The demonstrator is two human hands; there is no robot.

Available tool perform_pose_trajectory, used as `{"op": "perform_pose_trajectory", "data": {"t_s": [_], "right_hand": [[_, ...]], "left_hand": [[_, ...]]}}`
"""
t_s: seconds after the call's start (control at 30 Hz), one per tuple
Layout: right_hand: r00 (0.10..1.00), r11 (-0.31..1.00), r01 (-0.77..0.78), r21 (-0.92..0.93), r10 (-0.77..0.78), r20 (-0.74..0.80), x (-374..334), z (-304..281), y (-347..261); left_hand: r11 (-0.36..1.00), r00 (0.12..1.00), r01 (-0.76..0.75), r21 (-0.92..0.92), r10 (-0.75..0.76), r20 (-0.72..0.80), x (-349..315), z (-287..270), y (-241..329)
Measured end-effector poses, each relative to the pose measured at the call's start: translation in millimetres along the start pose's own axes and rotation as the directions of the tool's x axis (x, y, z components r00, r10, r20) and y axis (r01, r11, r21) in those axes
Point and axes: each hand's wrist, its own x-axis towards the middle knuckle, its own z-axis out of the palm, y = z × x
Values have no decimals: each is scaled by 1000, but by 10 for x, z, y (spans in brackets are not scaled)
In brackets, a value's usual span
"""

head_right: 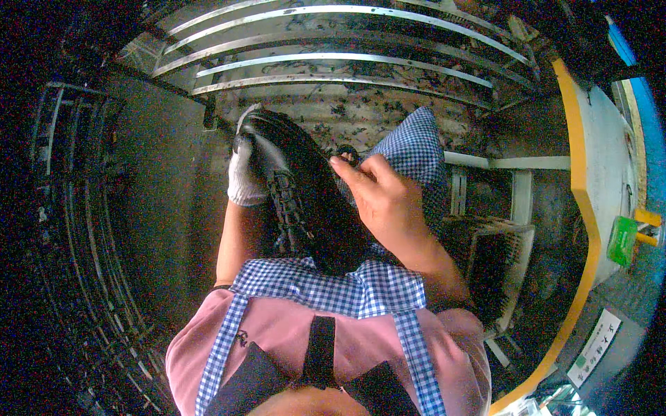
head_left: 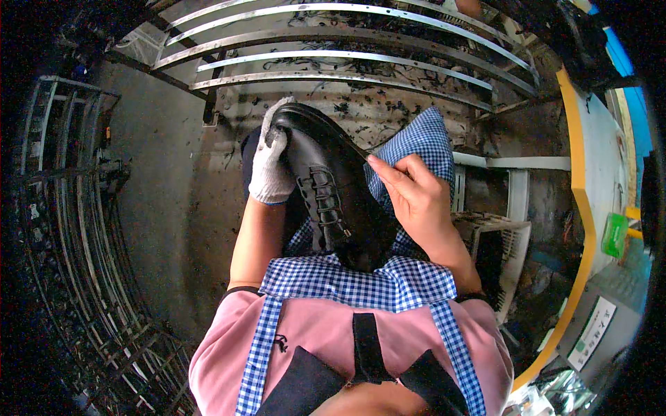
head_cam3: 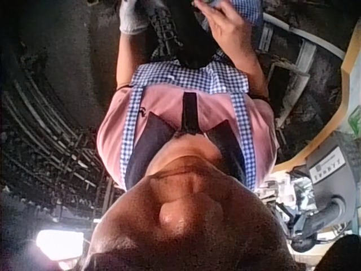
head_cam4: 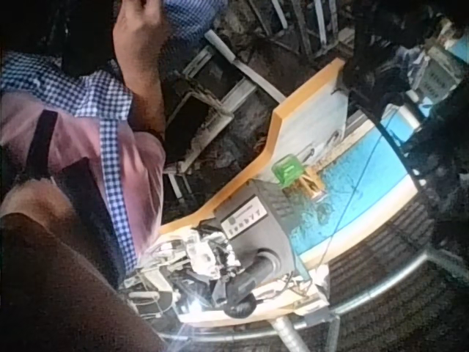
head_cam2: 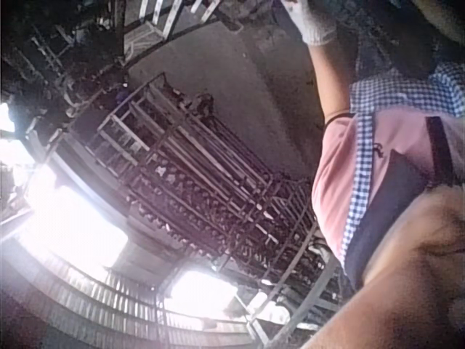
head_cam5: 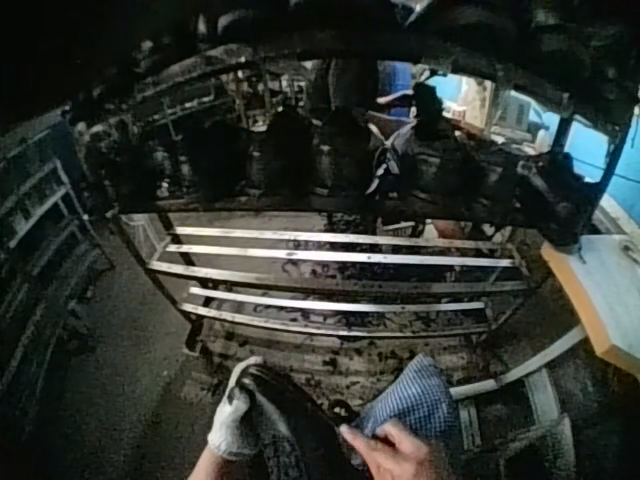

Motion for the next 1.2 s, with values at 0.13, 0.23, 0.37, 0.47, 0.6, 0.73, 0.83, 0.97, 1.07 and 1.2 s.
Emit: {"op": "perform_pose_trajectory", "data": {"t_s": [0.13,0.23,0.37,0.47,0.6,0.73,0.83,0.97,1.07,1.2], "right_hand": [[1000,1000,17,25,-17,-19,23,1,1],[999,1000,21,23,-21,-26,59,-2,-5],[997,998,50,-26,-49,52,160,-113,13],[993,995,98,28,-100,59,275,-191,49],[983,988,145,53,-150,107,475,-327,51],[953,976,217,35,-219,207,754,-518,4],[951,974,224,17,-223,216,975,-576,-3],[978,985,148,91,-159,132,967,-561,84],[995,935,-76,345,47,92,626,-352,287],[917,769,-399,500,346,199,-74,-84,688]], "left_hand": [[1000,999,-2,-17,3,38,-10,64,54],[993,998,-23,114,17,53,-24,159,106],[987,998,-32,160,22,64,-28,209,133],[974,991,-74,214,48,124,-9,187,129],[973,981,-107,204,71,179,19,311,176],[976,986,-7,217,-30,166,24,449,214],[976,980,-30,217,-13,197,62,524,221],[980,975,-55,193,11,222,65,454,240],[989,975,-85,119,59,212,90,261,183],[994,994,-107,3,107,37,95,102,185]]}}
